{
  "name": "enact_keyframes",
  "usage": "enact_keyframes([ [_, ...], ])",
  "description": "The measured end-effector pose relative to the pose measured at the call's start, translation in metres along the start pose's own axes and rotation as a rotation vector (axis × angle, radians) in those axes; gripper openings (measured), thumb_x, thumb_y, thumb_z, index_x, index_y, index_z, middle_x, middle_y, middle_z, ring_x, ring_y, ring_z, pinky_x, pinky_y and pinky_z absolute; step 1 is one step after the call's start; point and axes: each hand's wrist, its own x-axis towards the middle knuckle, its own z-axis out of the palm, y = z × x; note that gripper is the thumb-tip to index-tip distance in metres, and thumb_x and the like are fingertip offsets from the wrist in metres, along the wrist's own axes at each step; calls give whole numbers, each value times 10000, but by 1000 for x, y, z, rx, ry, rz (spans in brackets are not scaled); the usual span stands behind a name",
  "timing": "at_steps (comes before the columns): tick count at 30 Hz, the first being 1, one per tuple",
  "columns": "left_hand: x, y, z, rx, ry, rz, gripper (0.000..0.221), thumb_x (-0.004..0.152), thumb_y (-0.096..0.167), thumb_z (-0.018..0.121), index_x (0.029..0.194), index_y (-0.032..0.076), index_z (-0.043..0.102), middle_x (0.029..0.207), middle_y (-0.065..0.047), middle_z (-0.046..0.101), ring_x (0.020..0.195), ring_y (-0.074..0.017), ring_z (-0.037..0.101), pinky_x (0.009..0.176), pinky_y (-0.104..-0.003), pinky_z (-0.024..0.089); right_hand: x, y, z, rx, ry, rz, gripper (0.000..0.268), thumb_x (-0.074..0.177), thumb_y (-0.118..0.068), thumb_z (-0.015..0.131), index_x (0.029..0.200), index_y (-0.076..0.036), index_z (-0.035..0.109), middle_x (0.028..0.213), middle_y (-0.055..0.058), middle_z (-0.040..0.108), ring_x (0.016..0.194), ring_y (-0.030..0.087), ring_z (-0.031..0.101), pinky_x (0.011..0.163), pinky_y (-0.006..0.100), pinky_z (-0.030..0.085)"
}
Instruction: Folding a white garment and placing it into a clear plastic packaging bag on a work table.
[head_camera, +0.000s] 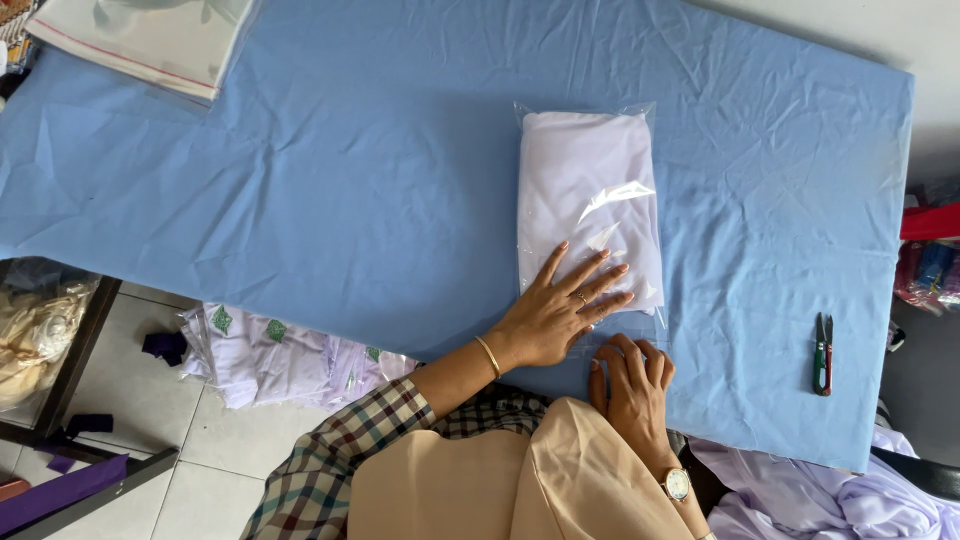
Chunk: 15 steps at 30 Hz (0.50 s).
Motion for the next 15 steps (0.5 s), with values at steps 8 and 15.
enact_keyframes([
  [8, 0, 1, -4, 5, -22, -8, 617, 1063, 351, 499, 1633, 301, 268, 1726, -29, 110, 1599, -325, 77, 1270, -656, 58, -8, 4, 4, -8, 85, -126, 343, 1035, -145, 587, 1368, -72, 626, 1379, 91, 620, 1192, 305, 584, 1076, 474, 403],
  [15, 0, 0, -5, -22, 14, -3, 627, 1041, 338, 540, 1622, 293, 310, 1721, -34, 160, 1599, -325, 128, 1272, -657, 101, 9, 9, 8, 72, 211, -121, 141, 973, -138, 731, 1113, -140, 720, 1154, 15, 703, 1025, 257, 614, 984, 430, 422],
])
